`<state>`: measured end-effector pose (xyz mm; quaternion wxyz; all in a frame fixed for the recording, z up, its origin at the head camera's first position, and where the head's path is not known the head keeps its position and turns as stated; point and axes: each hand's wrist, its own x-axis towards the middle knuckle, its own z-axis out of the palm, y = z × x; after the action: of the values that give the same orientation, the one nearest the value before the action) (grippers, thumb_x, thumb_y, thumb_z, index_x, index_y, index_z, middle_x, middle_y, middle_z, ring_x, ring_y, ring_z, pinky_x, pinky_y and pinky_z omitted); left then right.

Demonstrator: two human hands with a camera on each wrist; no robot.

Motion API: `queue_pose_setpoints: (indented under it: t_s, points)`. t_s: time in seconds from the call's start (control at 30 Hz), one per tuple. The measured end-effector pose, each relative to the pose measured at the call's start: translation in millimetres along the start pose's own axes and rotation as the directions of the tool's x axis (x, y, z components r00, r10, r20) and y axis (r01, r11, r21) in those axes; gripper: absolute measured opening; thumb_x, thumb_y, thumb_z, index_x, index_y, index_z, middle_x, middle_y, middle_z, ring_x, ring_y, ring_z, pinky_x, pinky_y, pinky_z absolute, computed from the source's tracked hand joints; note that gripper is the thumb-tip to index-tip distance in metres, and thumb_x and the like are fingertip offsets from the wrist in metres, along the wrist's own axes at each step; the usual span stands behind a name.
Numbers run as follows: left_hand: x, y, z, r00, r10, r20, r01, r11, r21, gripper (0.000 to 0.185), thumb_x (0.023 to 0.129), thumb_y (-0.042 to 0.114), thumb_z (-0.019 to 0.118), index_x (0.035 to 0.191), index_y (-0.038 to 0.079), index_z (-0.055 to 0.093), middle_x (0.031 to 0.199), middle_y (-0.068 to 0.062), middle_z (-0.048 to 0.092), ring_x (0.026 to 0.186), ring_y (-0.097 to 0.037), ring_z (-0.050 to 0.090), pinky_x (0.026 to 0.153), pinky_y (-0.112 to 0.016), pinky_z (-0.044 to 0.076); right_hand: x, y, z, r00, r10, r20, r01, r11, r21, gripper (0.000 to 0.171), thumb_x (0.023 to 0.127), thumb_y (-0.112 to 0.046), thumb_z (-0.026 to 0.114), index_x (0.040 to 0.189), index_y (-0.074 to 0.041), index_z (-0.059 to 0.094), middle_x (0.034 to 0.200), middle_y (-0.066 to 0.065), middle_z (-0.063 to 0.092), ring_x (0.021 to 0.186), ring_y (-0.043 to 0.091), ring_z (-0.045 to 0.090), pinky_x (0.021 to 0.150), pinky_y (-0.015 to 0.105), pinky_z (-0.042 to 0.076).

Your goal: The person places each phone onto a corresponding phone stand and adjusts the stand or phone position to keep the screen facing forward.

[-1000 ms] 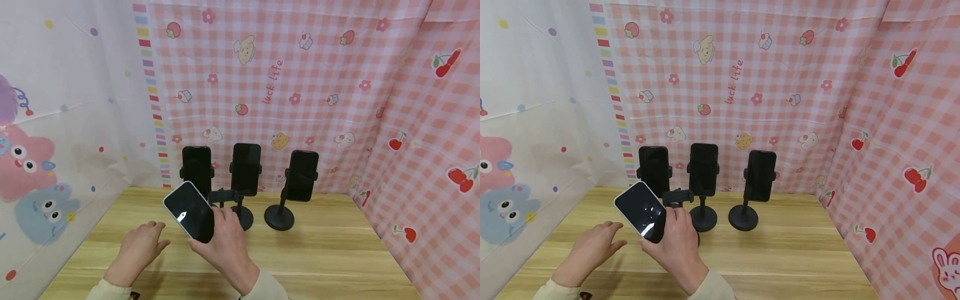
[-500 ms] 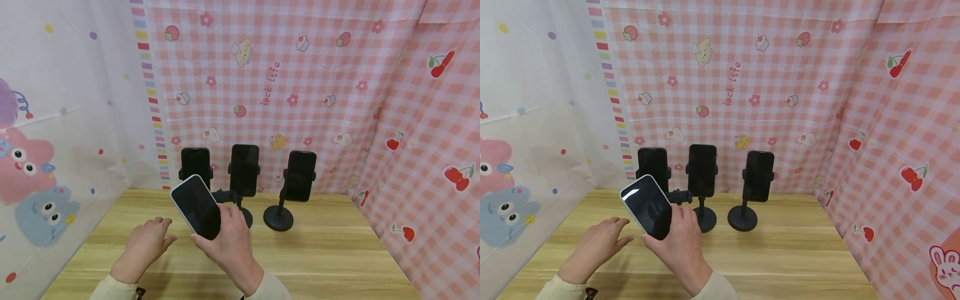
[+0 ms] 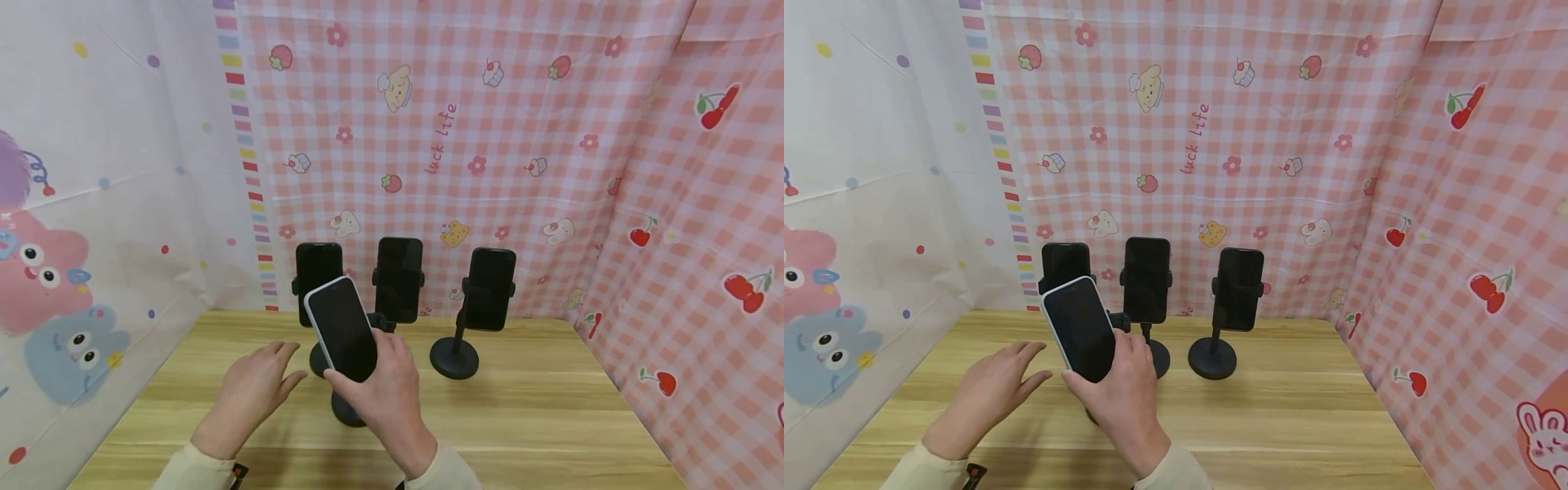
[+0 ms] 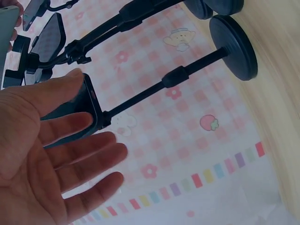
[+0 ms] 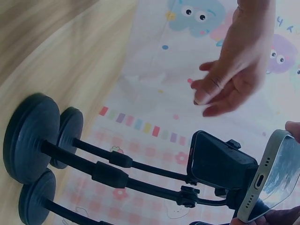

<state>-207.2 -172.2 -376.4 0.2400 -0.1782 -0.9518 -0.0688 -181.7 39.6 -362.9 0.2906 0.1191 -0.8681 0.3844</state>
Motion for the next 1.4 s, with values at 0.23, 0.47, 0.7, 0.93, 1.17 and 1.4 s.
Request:
queue_pose_setpoints:
  t_s: [0.23,0.47,0.7,0.93,1.17,1.4]
  points:
    - [8.1,9.1,0.6,0.98,0.105,-0.168,-0.112,0.993,-0.037,0.047,0.083,0.029,0.082,0.118,0.003,0.066,0.102,-0.014,0.07,0.077,-0.028,0.069,0.062,-0.043,0.056,-1.0,1.9,-0.3,0.997,0.071,0.019,-0.072,0.996,0.053,0.077,0.071,-0.055,0.085,0.127,-0.008,0.062,0.105,0.003,0.059,0.09,0.016,0.054,0.073,0.035,0.049]
    - [22.1,18.9,0.3,0.931,0.201,-0.304,-0.219,0.975,-0.026,0.053,0.079,0.022,0.085,0.122,0.002,0.063,0.105,-0.01,0.069,0.077,-0.023,0.07,0.058,-0.038,0.055,-2.0,2.8,1.1,0.991,0.129,0.033,-0.131,0.985,0.11,0.075,0.071,-0.053,0.085,0.127,-0.009,0.062,0.103,0.0,0.057,0.087,0.015,0.052,0.072,0.033,0.048]
    - [36.4,27.7,4.8,0.885,0.253,-0.39,-0.285,0.958,-0.026,0.046,0.078,0.009,0.082,0.118,0.0,0.063,0.109,-0.011,0.067,0.069,-0.022,0.067,0.051,-0.034,0.051,-1.6,6.9,4.3,0.985,0.17,0.017,-0.171,0.977,0.125,0.078,0.07,-0.054,0.086,0.128,-0.007,0.062,0.103,0.0,0.056,0.086,0.014,0.053,0.073,0.034,0.048]
    - [41.9,30.7,7.1,0.856,0.281,-0.433,-0.335,0.941,-0.052,0.038,0.079,0.008,0.081,0.112,-0.002,0.064,0.104,-0.011,0.069,0.068,-0.023,0.066,0.056,-0.036,0.054,-3.0,8.0,5.3,0.975,0.218,0.037,-0.221,0.963,0.156,0.08,0.069,-0.056,0.085,0.129,-0.008,0.062,0.104,0.0,0.055,0.088,0.014,0.052,0.074,0.035,0.047]
    - [45.6,31.1,9.3,0.838,0.298,-0.458,-0.371,0.926,-0.077,0.04,0.08,0.01,0.082,0.114,-0.002,0.065,0.105,-0.012,0.07,0.079,-0.024,0.069,0.064,-0.038,0.057,-3.4,10.6,8.2,0.97,0.244,0.024,-0.244,0.953,0.179,0.08,0.069,-0.057,0.085,0.127,-0.008,0.063,0.105,-0.001,0.056,0.088,0.014,0.053,0.075,0.035,0.047]
    - [48.0,30.6,13.9,0.799,0.318,-0.51,-0.425,0.899,-0.105,0.043,0.076,0.006,0.085,0.114,-0.002,0.066,0.106,-0.013,0.07,0.084,-0.027,0.071,0.071,-0.041,0.058,-2.5,16.2,12.8,0.957,0.288,0.029,-0.288,0.933,0.216,0.081,0.069,-0.061,0.083,0.127,-0.007,0.063,0.106,0.0,0.056,0.09,0.015,0.053,0.075,0.036,0.047]
